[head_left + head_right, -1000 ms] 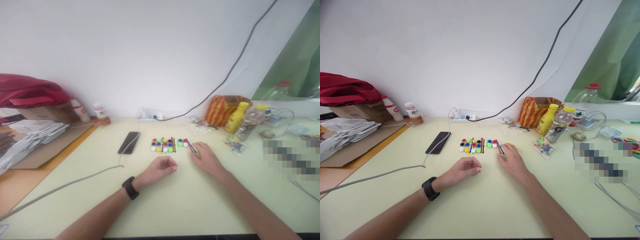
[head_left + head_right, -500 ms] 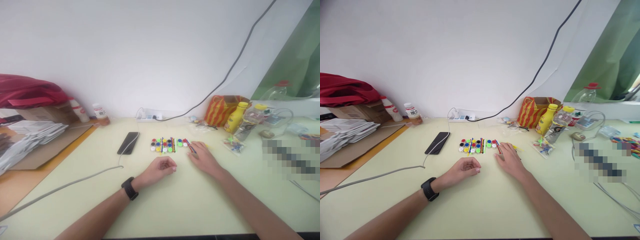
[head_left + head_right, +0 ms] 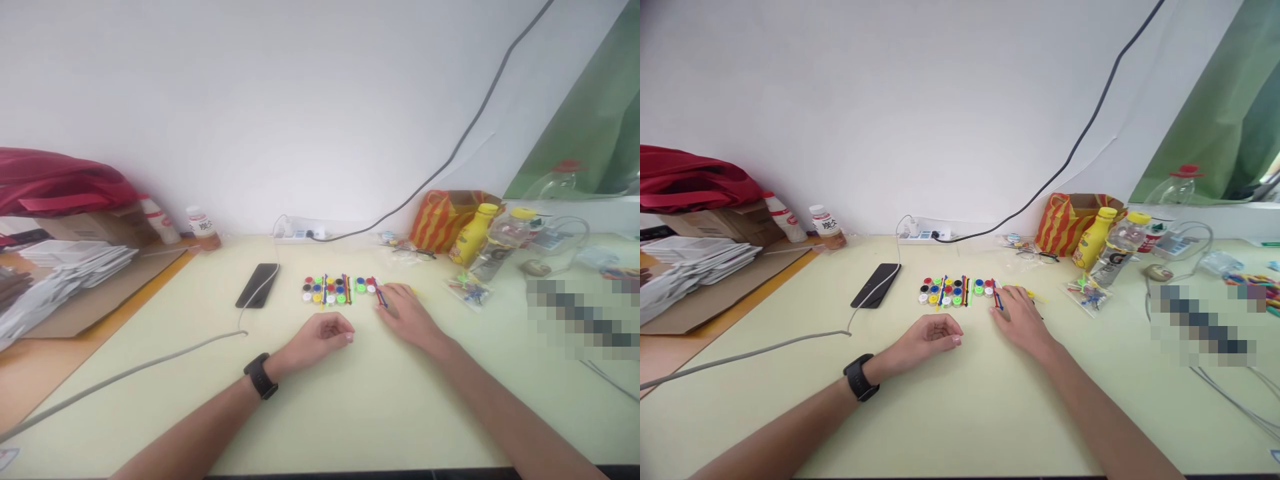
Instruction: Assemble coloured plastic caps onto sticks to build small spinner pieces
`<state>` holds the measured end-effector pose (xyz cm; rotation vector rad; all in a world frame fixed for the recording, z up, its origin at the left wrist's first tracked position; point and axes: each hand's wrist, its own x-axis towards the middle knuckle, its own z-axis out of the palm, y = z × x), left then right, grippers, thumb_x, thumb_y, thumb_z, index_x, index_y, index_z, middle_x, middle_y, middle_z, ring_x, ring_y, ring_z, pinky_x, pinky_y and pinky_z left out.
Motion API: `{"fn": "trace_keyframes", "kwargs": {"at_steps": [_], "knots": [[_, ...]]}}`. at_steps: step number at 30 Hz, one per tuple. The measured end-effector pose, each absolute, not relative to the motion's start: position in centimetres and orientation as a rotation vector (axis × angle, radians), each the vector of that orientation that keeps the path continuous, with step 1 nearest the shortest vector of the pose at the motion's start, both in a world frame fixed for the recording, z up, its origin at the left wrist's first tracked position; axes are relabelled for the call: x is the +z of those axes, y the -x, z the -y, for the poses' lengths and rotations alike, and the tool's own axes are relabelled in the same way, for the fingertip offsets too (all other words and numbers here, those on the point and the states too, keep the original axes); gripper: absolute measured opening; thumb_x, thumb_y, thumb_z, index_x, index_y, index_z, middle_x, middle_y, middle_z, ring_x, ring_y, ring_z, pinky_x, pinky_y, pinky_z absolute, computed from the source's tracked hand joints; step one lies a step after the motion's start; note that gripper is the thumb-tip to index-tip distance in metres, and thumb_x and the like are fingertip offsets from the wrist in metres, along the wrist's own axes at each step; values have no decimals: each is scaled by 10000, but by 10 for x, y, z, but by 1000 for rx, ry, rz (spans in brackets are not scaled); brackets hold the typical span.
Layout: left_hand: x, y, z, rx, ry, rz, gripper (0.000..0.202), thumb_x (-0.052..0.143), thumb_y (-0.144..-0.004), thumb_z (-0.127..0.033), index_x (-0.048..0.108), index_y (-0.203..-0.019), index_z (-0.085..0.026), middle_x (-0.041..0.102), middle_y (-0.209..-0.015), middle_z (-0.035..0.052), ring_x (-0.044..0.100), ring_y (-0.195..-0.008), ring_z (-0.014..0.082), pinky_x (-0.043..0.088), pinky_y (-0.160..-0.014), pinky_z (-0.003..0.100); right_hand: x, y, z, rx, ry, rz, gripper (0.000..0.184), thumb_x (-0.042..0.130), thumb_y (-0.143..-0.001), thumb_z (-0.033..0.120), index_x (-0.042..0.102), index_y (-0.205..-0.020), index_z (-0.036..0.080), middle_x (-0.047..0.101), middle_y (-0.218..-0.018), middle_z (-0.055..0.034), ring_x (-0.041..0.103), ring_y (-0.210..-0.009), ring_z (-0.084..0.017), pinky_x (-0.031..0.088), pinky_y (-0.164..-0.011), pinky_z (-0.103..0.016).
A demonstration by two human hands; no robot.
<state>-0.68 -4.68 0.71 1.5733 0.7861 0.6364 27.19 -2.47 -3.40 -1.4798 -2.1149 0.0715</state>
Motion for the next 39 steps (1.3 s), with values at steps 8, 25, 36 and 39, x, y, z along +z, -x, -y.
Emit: {"fn": "trace_keyframes", "kwargs": {"at_steps": [8,25,36,39], "knots": [[7,7,47,639,-1583,-769,287,755,-885,-439,716,-959,-164,687,-920,61,631,-871,172,505,-808,291,-36,-272,24,65,1503,2100,346,531,-978,413,654,-1228,206,622,-1326,-150,495,-1308,-332,452,-1077,-513],[9,7,48,633,-1560,-775,291,766,-875,-438,717,-957,-162,694,-925,61,640,-873,171,504,-824,298,-24,-272,24,225,1376,1764,327,612,-920,363,674,-1197,202,630,-1306,-117,667,-1095,-258,556,-989,-421],[7,8,47,644,-1571,-770,311,759,-874,-463,718,-955,-166,697,-923,68,646,-872,177,517,-819,302,-5,-262,37,230,1249,1737,202,581,-934,368,720,-1005,240,717,-1102,-94,687,-910,-252,582,-861,-419],[7,8,47,648,-1574,-763,317,756,-874,-469,720,-959,-166,697,-917,68,647,-870,178,520,-813,300,-2,-260,40,276,1211,1771,187,564,-947,357,713,-913,247,719,-1003,-80,683,-872,-244,577,-828,-396]]}}
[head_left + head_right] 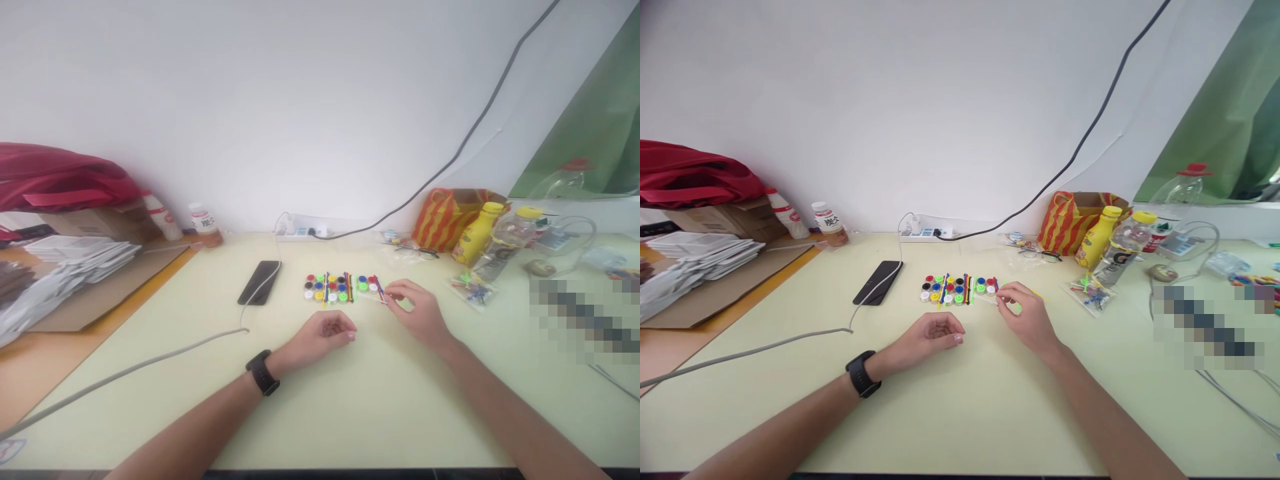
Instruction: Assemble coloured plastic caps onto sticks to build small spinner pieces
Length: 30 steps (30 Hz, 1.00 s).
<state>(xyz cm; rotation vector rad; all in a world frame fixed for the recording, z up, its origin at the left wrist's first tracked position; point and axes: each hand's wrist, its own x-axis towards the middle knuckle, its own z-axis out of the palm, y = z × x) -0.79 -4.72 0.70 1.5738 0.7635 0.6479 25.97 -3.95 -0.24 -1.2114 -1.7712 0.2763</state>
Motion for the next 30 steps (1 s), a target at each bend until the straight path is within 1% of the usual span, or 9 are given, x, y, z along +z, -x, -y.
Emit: {"fn": "trace_keyframes", "kwargs": {"at_steps": [4,8,10,13,16,21,23,26,30], "knots": [[7,8,47,645,-1570,-768,304,761,-874,-454,719,-962,-166,695,-917,63,642,-865,173,517,-813,298,-5,-262,38,195,1286,1851,174,563,-947,322,711,-890,251,703,-965,-70,666,-944,-254,543,-859,-397],[9,7,47,649,-1575,-766,297,763,-873,-447,721,-951,-164,695,-920,66,640,-868,175,516,-821,301,-10,-263,38,184,1351,1976,177,580,-946,323,733,-1002,252,694,-1002,-79,636,-1005,-270,527,-889,-420],[9,7,48,649,-1580,-763,302,760,-874,-455,724,-952,-166,695,-915,67,641,-864,177,520,-817,304,-12,-260,40,193,1348,2061,173,603,-940,336,735,-1017,253,695,-1013,-81,625,-1010,-275,525,-893,-427],[10,8,48,646,-1584,-766,301,757,-875,-457,725,-954,-168,695,-915,66,641,-866,180,522,-816,306,-14,-254,42,218,1333,2167,145,612,-940,331,731,-927,251,703,-971,-73,624,-974,-268,526,-856,-417],[10,7,48,644,-1585,-774,293,756,-877,-452,724,-955,-171,696,-922,64,640,-875,182,519,-816,304,-15,-251,42,250,1340,2195,199,558,-961,292,710,-842,243,703,-918,-63,643,-924,-252,520,-820,-400],[11,6,48,641,-1577,-776,297,765,-870,-450,722,-942,-166,691,-901,61,636,-857,178,516,-809,304,-12,-254,41,188,1359,2123,189,486,-965,254,646,-867,234,709,-927,-58,667,-910,-236,500,-824,-373],[11,6,48,639,-1579,-780,296,762,-872,-450,720,-944,-165,690,-905,62,636,-862,179,515,-810,305,-9,-258,42,212,1412,2022,182,454,-982,278,617,-911,241,720,-920,-47,676,-865,-224,496,-768,-343],[9,7,47,633,-1579,-777,289,755,-882,-443,716,-956,-167,691,-925,64,637,-879,179,512,-814,303,-7,-265,41,215,1572,1860,189,439,-993,339,605,-949,259,726,-830,-18,661,-703,-206,453,-635,-306],[8,8,47,630,-1581,-776,274,749,-892,-432,715,-965,-170,692,-938,62,637,-887,174,508,-824,298,-7,-274,38,117,1691,1794,202,457,-972,348,639,-938,266,732,-779,-17,646,-646,-209,407,-590,-293]]}}
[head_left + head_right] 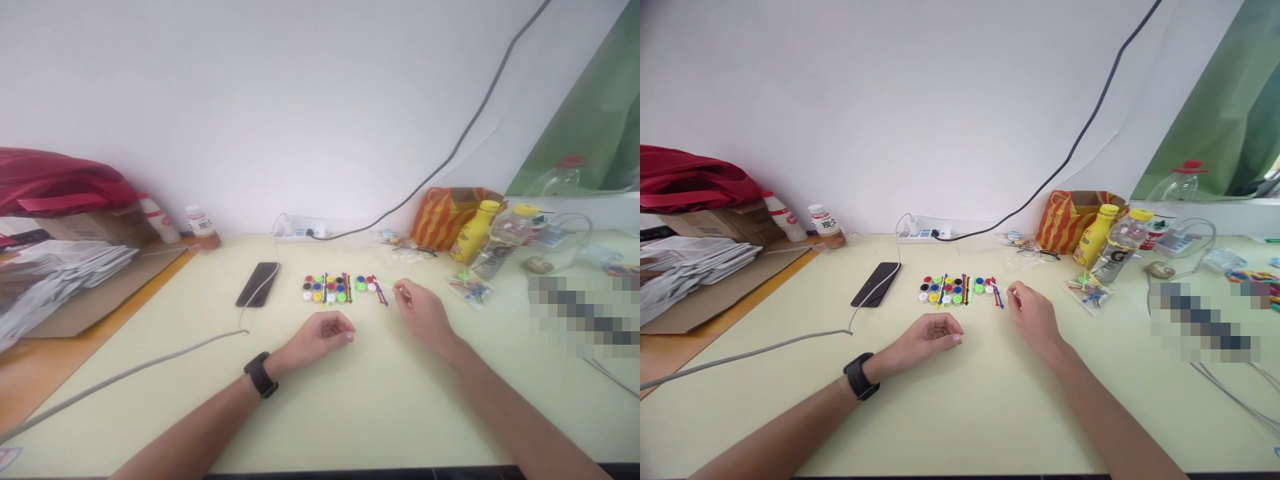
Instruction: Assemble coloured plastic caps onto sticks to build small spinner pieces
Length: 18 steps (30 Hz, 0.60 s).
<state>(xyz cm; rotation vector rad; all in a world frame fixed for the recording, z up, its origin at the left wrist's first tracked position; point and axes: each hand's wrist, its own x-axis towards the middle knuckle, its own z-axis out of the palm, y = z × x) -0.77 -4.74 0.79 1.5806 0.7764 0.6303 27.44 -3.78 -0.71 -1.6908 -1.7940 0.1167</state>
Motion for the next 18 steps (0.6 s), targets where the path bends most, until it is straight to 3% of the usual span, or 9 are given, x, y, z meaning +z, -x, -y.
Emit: {"fn": "trace_keyframes", "kwargs": {"at_steps": [18], "knots": [[11,5,58,610,-1889,-787,231,649,-962,-397,698,-963,-171,714,-954,56,640,-836,164,527,-798,302,-8,-269,37,110,1765,1823,180,495,-928,318,655,-878,252,727,-739,3,610,-635,-178,343,-612,-277]]}}
